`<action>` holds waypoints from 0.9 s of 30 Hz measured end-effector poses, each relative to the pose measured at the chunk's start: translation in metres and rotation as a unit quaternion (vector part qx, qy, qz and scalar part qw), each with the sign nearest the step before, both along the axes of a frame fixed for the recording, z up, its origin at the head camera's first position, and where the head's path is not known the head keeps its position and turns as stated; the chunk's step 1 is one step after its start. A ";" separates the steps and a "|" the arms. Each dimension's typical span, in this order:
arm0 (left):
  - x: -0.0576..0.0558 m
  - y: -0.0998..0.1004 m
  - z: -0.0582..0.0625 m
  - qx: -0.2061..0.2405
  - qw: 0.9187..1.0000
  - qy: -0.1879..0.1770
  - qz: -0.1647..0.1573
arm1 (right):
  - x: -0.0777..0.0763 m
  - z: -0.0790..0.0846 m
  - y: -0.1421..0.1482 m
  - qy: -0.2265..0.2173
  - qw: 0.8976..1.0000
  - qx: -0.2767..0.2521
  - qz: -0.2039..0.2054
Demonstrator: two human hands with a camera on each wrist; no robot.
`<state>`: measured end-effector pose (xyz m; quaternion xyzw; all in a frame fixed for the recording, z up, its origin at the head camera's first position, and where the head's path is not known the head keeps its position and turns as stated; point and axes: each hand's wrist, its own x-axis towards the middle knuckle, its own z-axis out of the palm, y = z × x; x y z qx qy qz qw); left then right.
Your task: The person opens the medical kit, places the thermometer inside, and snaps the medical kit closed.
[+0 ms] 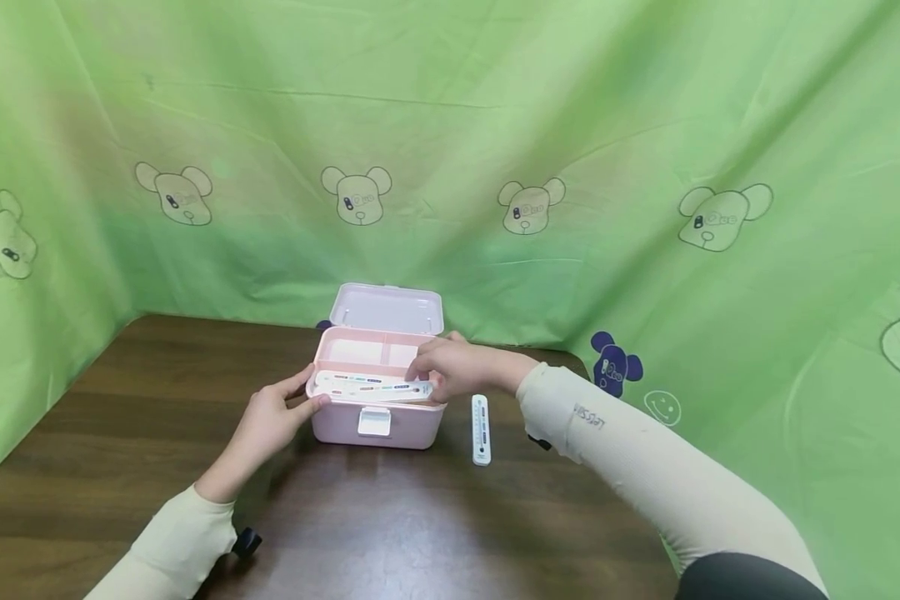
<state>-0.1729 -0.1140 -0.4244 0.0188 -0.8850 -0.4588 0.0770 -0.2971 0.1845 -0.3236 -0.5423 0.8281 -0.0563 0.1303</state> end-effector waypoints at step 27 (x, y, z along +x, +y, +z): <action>-0.003 0.000 -0.001 0.004 1.000 -0.003 0.004 | -0.006 -0.013 -0.040 -0.021 1.000 0.010 0.016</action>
